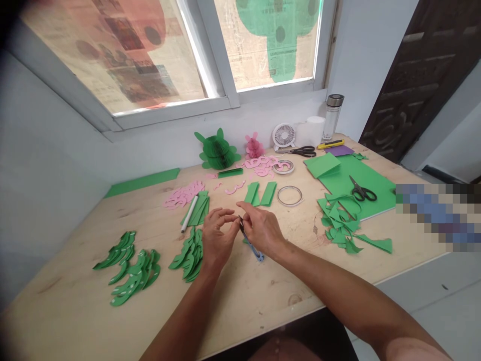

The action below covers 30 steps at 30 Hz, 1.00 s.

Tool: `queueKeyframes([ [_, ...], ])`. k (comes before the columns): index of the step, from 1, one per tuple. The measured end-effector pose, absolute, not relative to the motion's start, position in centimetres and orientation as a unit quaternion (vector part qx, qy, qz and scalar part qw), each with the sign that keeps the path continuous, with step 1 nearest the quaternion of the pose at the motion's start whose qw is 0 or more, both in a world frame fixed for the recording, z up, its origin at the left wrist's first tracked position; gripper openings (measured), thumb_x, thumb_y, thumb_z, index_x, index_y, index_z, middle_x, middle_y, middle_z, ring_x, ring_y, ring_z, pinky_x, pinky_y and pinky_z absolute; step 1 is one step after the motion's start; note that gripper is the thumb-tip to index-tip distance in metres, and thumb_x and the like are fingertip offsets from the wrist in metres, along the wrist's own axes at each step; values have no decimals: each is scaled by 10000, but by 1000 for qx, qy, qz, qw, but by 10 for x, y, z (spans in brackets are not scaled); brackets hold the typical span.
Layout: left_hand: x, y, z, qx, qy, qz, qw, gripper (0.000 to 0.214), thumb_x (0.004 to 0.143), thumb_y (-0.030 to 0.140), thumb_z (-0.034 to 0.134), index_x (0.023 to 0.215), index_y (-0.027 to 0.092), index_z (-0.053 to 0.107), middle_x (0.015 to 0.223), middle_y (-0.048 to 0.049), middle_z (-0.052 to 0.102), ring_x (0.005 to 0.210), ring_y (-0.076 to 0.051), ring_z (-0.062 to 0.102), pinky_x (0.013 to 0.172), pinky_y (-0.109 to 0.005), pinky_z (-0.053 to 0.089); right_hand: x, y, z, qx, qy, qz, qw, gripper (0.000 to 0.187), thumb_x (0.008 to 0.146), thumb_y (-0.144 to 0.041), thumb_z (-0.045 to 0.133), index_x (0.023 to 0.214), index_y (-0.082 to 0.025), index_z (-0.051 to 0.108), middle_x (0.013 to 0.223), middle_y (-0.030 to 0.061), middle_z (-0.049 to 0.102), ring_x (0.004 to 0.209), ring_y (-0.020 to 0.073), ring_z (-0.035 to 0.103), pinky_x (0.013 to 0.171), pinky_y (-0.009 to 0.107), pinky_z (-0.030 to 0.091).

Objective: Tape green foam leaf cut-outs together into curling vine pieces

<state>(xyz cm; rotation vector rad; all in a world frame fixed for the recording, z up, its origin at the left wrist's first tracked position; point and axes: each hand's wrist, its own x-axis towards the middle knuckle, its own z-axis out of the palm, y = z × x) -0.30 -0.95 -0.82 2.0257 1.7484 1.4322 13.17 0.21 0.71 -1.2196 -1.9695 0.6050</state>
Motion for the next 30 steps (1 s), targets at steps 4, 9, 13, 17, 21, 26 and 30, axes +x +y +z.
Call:
queueKeyframes([
  [4,-2,-10,-8,666,581,466,48,95,749,228,580,671,219,633,880,-49,661,1031,-251,510,931,-458,349,131,2,8,-480,-763,236,363,452,775,-98,477,1211,-209,511,751,-13,667,691,135,600,666,231,443],
  [9,-1,-11,-6,668,588,455,12,85,736,206,591,659,222,626,892,-41,662,1054,-261,499,930,-456,326,132,3,9,-486,-756,251,359,448,772,-111,488,1210,-203,499,745,-16,667,683,134,597,658,230,436],
  [13,-1,-11,-5,678,581,450,-32,90,724,188,599,641,220,610,897,-41,662,1071,-267,489,924,-453,320,133,3,10,-487,-751,261,362,454,769,-107,482,1213,-199,490,726,-21,659,673,131,592,652,228,433],
  [17,-1,-11,-5,686,570,446,-69,96,716,175,601,631,220,595,895,-40,661,1064,-270,494,921,-456,314,133,4,10,-486,-744,279,364,462,761,-104,484,1213,-202,488,726,-24,658,670,129,593,657,228,440],
  [21,-1,-10,-4,694,560,443,-94,93,710,166,605,635,220,593,895,-39,660,1063,-270,496,928,-461,306,132,4,10,-485,-743,281,365,469,753,-102,491,1211,-203,490,729,-25,661,670,128,594,663,230,443],
  [26,-3,-10,-2,700,555,438,-105,104,717,166,603,627,215,587,894,-39,663,1064,-274,495,940,-470,297,134,6,9,-483,-744,279,368,480,746,-95,487,1215,-199,490,718,-27,659,660,124,590,659,229,444],
  [30,-10,-9,0,677,574,453,-81,101,743,181,573,647,211,587,896,-49,659,1066,-273,492,936,-469,309,138,8,11,-492,-735,283,371,484,738,-91,486,1211,-197,500,722,-23,661,651,123,591,652,235,445],
])
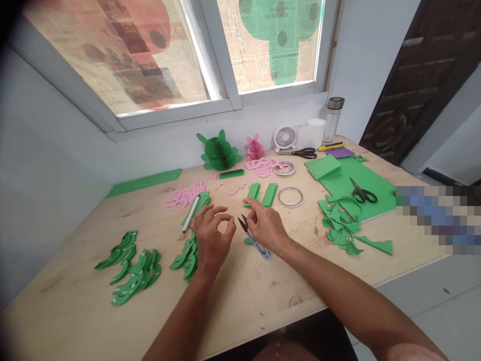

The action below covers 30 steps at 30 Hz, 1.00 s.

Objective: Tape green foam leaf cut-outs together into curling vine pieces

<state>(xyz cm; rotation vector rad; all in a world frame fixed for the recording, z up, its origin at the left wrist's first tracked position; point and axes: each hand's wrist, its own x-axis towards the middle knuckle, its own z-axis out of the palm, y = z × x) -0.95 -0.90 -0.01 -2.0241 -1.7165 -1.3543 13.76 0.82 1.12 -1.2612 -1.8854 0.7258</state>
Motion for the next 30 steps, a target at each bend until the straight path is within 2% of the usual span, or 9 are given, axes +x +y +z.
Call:
queueKeyframes([
  [4,-13,-9,0,-658,-580,-480,-5,82,774,243,555,715,218,607,893,-44,654,1047,-250,503,915,-451,358,139,10,12,-498,-724,296,373,479,737,-99,491,1205,-205,508,723,-19,662,642,124,592,634,238,444],
  [7,-12,-9,0,-667,-571,-478,-32,88,781,265,559,752,224,631,908,-46,649,1061,-245,496,927,-458,360,139,10,11,-494,-725,303,372,475,739,-105,493,1202,-209,507,732,-16,667,654,125,598,638,240,447],
  [30,-3,-11,-4,-690,-577,-437,-4,86,728,180,595,666,230,628,953,-50,648,1109,-273,468,934,-473,334,135,6,11,-492,-751,263,353,463,761,-102,489,1214,-197,499,739,-11,672,680,134,594,655,235,440],
])
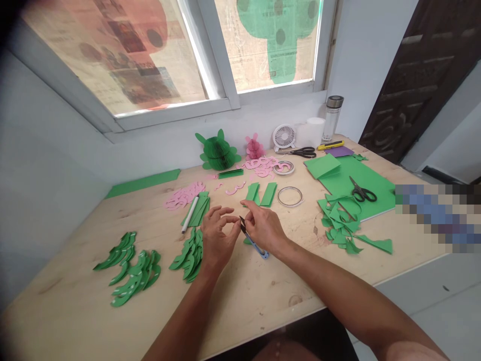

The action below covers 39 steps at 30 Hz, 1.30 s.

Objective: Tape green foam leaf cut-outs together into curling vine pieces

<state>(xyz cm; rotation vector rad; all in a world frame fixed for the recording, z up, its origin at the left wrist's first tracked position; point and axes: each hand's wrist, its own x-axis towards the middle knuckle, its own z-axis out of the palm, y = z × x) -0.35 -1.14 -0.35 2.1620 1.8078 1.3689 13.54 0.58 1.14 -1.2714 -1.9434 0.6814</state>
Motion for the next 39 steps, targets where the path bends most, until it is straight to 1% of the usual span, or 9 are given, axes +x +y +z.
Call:
queueKeyframes([
  [7,-1,-12,-2,694,565,447,-19,100,701,152,594,634,227,598,953,-44,644,1122,-271,463,946,-466,330,135,5,12,-498,-749,260,351,466,760,-102,490,1215,-202,495,738,-14,675,684,134,600,661,236,442],
  [11,-1,-12,-1,691,557,461,5,101,705,147,589,644,226,600,946,-46,646,1118,-263,462,956,-466,335,138,8,12,-509,-741,257,353,470,753,-95,488,1213,-192,504,735,-13,674,687,137,609,674,243,448],
  [16,-4,-11,-2,664,558,487,103,95,740,219,579,654,231,619,936,-43,645,1081,-240,496,934,-435,383,148,19,11,-531,-718,272,359,476,737,-94,505,1202,-197,516,731,-14,670,653,129,606,648,235,454],
  [22,-7,-5,-9,596,540,524,280,144,739,340,601,700,212,654,956,-53,660,947,-207,594,861,-372,441,168,35,10,-551,-713,273,337,500,713,-95,518,1202,-198,523,728,-9,668,647,135,603,616,225,444],
  [28,-4,-5,-8,515,494,554,428,202,704,366,645,756,173,675,1010,-80,662,983,-209,596,870,-352,448,183,45,7,-584,-726,226,284,514,692,-66,494,1193,-179,531,723,-4,677,669,143,607,613,223,421],
  [31,-2,-7,-6,486,479,566,462,187,691,347,663,753,171,682,1006,-78,665,991,-205,591,895,-355,438,182,44,7,-596,-746,170,243,480,722,-90,490,1186,-198,543,748,12,689,702,171,613,596,241,395],
  [34,-2,-7,-5,485,470,572,466,166,689,333,668,739,176,685,998,-73,669,990,-205,590,901,-361,432,181,40,9,-620,-747,100,217,415,764,-127,487,1162,-207,574,809,53,698,751,211,617,600,271,381],
  [36,-3,-7,-5,488,461,575,466,149,689,318,671,736,178,684,993,-74,669,988,-208,590,899,-364,432,180,39,12,-625,-741,85,229,389,772,-135,493,1141,-203,592,837,67,697,766,219,616,618,281,387],
  [39,-5,-7,-6,500,455,575,461,130,686,296,676,739,177,678,988,-77,664,985,-212,591,901,-370,427,176,37,15,-590,-737,135,299,343,775,-144,498,1093,-197,617,811,45,692,745,191,613,646,273,408],
])
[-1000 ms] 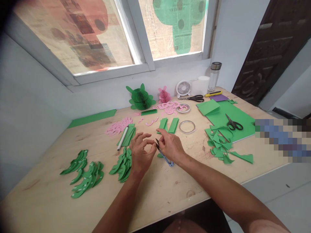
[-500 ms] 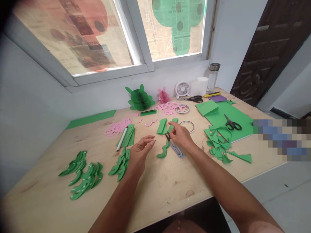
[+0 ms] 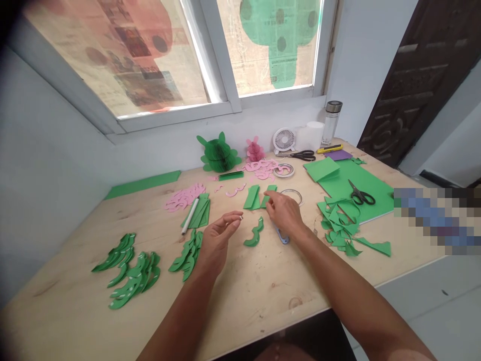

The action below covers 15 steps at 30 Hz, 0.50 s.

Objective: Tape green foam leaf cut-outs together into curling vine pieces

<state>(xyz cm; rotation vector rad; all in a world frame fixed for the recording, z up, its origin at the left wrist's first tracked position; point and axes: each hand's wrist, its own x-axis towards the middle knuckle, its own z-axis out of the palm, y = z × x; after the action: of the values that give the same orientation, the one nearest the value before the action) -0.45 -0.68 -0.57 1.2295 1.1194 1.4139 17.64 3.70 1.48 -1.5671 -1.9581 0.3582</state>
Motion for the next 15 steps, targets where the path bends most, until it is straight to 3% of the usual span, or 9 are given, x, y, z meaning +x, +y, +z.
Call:
queueKeyframes([
  [5,-5,-7,-6,519,467,565,440,133,693,299,673,743,177,653,992,-78,657,991,-221,586,900,-369,416,164,28,18,-460,-730,311,398,251,780,-177,505,988,-164,645,765,24,678,647,132,587,598,234,431],
  [15,-5,-8,-4,512,439,573,465,126,688,283,677,714,176,615,938,-60,645,947,-209,593,854,-337,437,150,17,21,-403,-716,417,387,165,777,-187,521,868,-163,657,647,-6,610,543,94,487,494,208,354],
])
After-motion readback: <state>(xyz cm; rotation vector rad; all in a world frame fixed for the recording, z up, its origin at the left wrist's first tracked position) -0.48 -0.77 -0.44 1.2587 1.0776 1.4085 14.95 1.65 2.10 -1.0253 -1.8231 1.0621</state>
